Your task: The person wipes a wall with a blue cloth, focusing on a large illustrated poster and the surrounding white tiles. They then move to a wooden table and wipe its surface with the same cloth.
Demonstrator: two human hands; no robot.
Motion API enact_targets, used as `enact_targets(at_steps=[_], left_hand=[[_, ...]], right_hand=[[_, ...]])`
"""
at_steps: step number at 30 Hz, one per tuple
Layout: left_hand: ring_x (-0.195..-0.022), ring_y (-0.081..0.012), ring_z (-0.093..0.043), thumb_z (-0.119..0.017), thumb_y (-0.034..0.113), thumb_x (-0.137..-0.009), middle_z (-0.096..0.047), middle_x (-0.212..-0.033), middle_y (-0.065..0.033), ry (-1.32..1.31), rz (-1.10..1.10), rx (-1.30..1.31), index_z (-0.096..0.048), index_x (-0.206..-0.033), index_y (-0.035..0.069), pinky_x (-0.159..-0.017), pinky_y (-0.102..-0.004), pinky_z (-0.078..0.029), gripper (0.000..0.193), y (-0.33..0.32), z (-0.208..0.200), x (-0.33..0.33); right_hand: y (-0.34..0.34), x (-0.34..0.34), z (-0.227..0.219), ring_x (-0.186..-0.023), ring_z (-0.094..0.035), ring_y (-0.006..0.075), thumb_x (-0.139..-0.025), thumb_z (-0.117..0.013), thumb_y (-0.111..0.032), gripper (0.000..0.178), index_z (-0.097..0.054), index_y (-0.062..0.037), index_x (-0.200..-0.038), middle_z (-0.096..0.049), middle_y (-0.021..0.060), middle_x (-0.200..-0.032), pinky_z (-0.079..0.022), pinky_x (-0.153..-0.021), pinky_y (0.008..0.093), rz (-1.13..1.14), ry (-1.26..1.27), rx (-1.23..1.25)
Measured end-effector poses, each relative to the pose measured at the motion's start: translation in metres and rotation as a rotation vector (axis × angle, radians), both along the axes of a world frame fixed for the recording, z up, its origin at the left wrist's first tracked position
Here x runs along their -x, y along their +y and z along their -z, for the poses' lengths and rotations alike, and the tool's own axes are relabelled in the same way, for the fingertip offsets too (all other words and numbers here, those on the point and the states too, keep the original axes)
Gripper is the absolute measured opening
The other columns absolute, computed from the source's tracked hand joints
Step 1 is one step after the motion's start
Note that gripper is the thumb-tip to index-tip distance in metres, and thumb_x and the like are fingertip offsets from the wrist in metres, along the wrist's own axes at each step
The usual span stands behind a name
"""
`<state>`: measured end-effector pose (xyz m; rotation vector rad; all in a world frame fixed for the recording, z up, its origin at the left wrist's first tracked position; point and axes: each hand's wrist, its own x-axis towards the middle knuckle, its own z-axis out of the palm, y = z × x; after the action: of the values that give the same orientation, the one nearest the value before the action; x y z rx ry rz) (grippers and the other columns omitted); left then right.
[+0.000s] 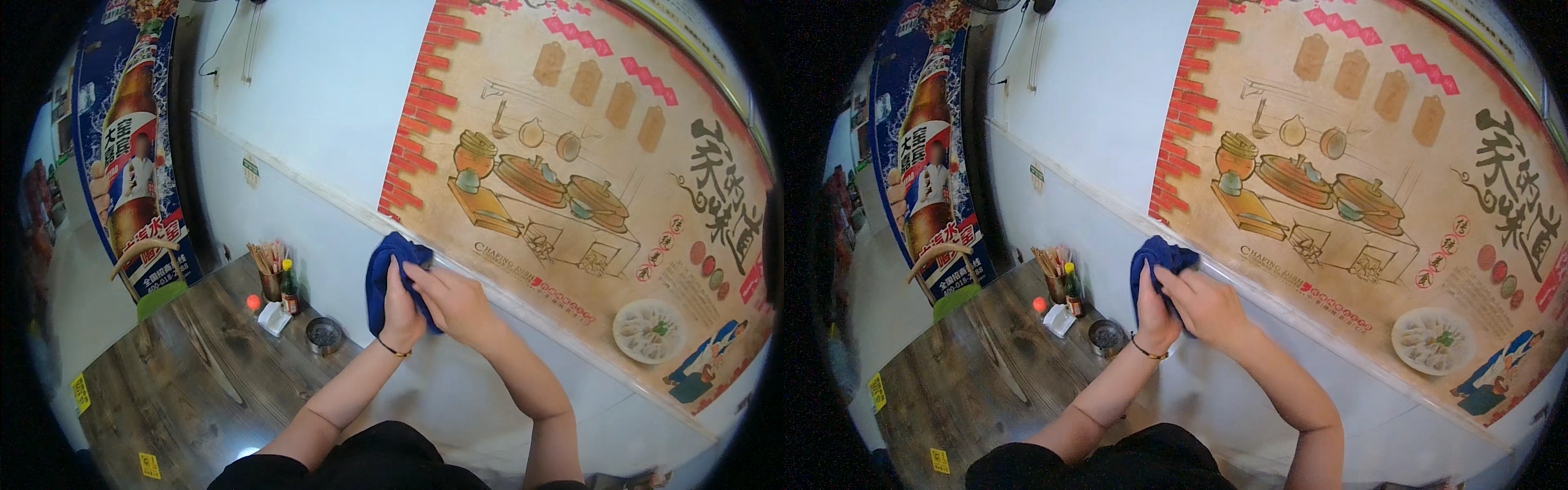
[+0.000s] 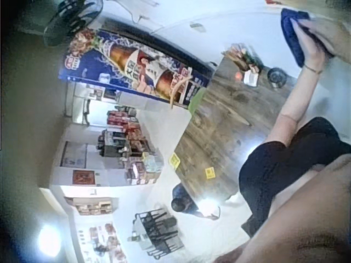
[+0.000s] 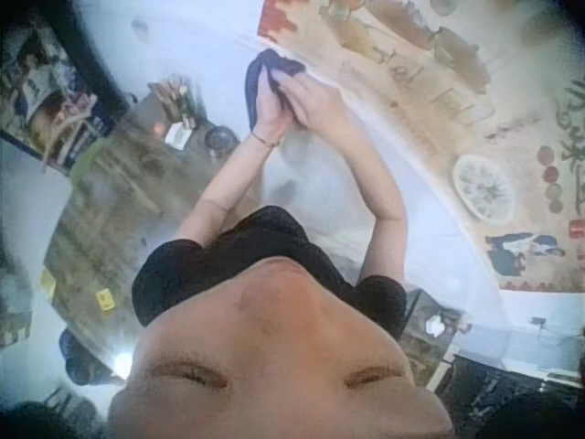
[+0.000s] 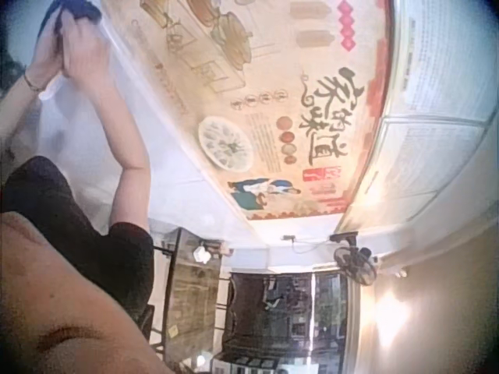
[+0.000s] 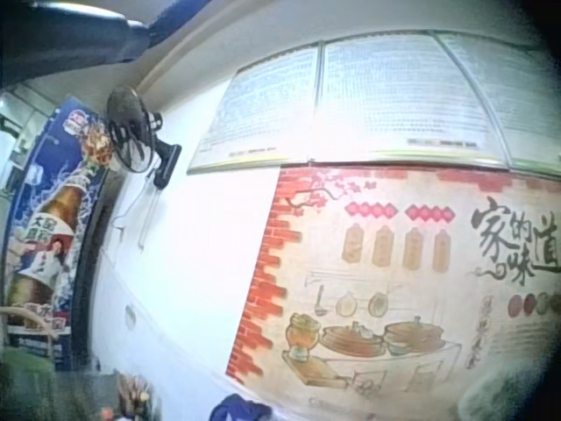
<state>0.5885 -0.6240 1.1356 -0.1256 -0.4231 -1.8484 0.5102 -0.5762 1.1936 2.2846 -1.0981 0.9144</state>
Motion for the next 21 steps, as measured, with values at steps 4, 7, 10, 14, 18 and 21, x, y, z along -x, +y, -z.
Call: enact_targets(at_steps=[4,7,10,14,18,21], left_hand=[[-0.071,-0.0074,-0.045,-0.047,0.038,-0.093,-0.046,-0.076,0.0048,-0.296,-0.468,-0.066,-0.054,-0.085,0.013,-0.067,-0.0241,-0.04,0.027,-0.007,0.02,0.024],[-0.067,-0.007,-0.044,-0.049,0.034,-0.093,-0.047,-0.074,0.0043,-0.458,-0.51,-0.011,-0.055,-0.079,0.011,-0.063,-0.0236,-0.04,0.028,-0.008,0.021,0.023],[-0.072,-0.0065,-0.047,-0.057,0.03,-0.09,-0.054,-0.083,0.0037,-0.493,-0.844,-0.055,-0.06,-0.084,0.009,-0.066,-0.0232,-0.041,0.022,-0.035,0.01,0.024],[-0.096,-0.0147,-0.053,-0.06,0.025,-0.089,-0.06,-0.106,-0.006,-0.439,-0.776,0.117,-0.06,-0.106,-0.005,-0.086,-0.0295,-0.042,0.035,-0.072,-0.022,0.003],[-0.097,-0.0189,-0.056,-0.053,0.038,-0.091,-0.063,-0.104,-0.009,-0.648,-0.786,0.365,-0.062,-0.105,0.0,-0.086,-0.0307,-0.042,0.041,-0.118,-0.046,0.032],[-0.103,-0.0327,-0.055,-0.048,0.041,-0.091,-0.061,-0.11,-0.0166,-0.946,-1.009,0.607,-0.061,-0.106,0.001,-0.093,-0.0378,-0.039,0.045,-0.113,-0.079,0.071]], right_hand=[[0.017,0.013,0.025,-0.061,-0.057,0.0258,-0.078,-0.06,-0.004,0.027,-0.059,-0.0052,-0.105,-0.055,0.0098,-0.071,-0.046,-0.054,0.0334,-0.043,-0.094,-0.029],[0.027,0.02,0.033,-0.064,-0.058,0.0258,-0.078,-0.06,-0.004,0.029,-0.058,-0.0053,-0.106,-0.057,0.0093,-0.077,-0.048,-0.056,0.0334,0.02,-0.169,-0.073],[0.039,0.022,0.032,-0.073,-0.058,0.0265,-0.076,-0.062,-0.004,0.032,-0.057,-0.0055,-0.107,-0.059,0.0104,-0.088,-0.049,-0.062,0.0341,0.08,-0.228,-0.118],[0.071,0.045,0.03,-0.088,-0.055,0.03,-0.072,-0.065,-0.003,0.038,-0.056,-0.0056,-0.109,-0.057,0.0127,-0.102,-0.047,-0.073,0.037,0.273,-0.175,-0.14],[0.094,0.089,0.047,-0.091,-0.055,0.0297,-0.069,-0.068,-0.005,0.041,-0.057,-0.0052,-0.109,-0.056,0.0121,-0.105,-0.047,-0.076,0.0364,0.412,-0.2,-0.023],[0.111,0.111,0.054,-0.091,-0.055,0.0299,-0.068,-0.068,-0.002,0.04,-0.057,-0.0042,-0.106,-0.057,0.012,-0.104,-0.047,-0.076,0.0368,0.475,-0.167,0.031]])
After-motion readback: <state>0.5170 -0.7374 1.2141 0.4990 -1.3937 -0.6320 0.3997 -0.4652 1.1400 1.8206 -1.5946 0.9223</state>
